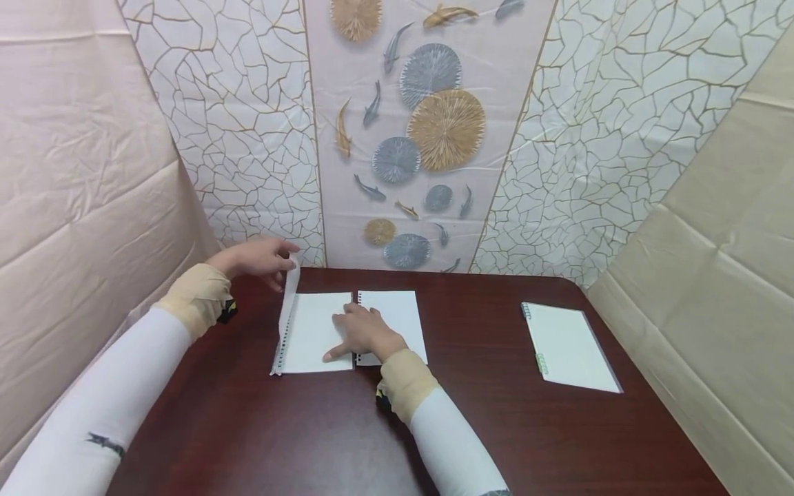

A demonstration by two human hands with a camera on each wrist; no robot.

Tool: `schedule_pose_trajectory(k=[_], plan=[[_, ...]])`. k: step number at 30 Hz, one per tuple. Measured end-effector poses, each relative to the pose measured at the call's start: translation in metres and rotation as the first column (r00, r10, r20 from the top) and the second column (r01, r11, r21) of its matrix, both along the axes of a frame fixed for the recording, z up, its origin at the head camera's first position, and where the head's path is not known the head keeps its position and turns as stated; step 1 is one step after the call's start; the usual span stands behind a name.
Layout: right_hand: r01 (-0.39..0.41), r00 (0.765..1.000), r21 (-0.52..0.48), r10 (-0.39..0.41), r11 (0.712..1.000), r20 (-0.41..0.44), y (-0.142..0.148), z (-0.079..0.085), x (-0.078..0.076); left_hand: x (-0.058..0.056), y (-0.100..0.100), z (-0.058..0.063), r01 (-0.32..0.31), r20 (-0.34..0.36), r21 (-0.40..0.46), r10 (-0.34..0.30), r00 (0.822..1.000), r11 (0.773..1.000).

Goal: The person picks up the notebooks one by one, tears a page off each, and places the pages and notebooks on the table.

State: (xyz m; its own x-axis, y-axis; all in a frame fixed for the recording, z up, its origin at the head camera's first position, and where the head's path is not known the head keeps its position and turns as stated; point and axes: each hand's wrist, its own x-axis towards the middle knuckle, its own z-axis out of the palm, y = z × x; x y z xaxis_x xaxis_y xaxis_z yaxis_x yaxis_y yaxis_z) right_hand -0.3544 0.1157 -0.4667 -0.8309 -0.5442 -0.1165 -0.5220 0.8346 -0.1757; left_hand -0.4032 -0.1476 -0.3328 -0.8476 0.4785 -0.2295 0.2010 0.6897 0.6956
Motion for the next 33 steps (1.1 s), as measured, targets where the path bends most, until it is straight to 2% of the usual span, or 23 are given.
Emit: schedule_pose_trajectory(k=[2,7,13,19,22,27,30,33], plan=[[0.004,1.0,-0.004,-0.004,1.0,0.0,0.002,0.0,-0.001,0.0,0.007,-0.001,0.003,0.006,0.017,-0.003,1.0,1.0],[0.011,1.0,-0.027,-0.011,1.0,0.002,0.004,-0.001,-0.001,-0.001,0.022,-0.01,-0.039,0.018,0.052,0.038,0.999,0.998],[0.01,1.0,-0.067,-0.011,0.998,-0.018,0.004,-0.001,0.0,0.0,0.044,-0.025,-0.076,-0.015,0.012,0.077,0.997,0.997],[0.027,1.0,-0.192,-0.028,0.981,-0.001,0.013,0.011,0.001,0.002,0.068,-0.033,-0.061,-0.038,-0.028,0.06,0.998,0.998],[0.04,0.999,-0.248,-0.044,0.968,-0.01,0.023,0.023,0.002,0.003,0.08,-0.036,-0.056,-0.068,-0.079,0.051,0.996,0.995],[0.087,0.984,-0.302,-0.129,0.949,-0.121,0.042,0.037,0.002,0.002,0.097,-0.053,-0.121,-0.117,-0.155,0.103,0.988,0.98],[0.144,0.963,-0.339,-0.211,0.93,-0.17,0.053,0.038,0.004,0.004,0.108,-0.067,-0.168,-0.177,-0.189,0.135,0.975,0.967],[0.18,0.946,-0.362,-0.261,0.915,-0.19,0.062,0.034,0.005,0.008,0.118,-0.08,-0.203,-0.271,-0.245,0.134,0.953,0.948]])
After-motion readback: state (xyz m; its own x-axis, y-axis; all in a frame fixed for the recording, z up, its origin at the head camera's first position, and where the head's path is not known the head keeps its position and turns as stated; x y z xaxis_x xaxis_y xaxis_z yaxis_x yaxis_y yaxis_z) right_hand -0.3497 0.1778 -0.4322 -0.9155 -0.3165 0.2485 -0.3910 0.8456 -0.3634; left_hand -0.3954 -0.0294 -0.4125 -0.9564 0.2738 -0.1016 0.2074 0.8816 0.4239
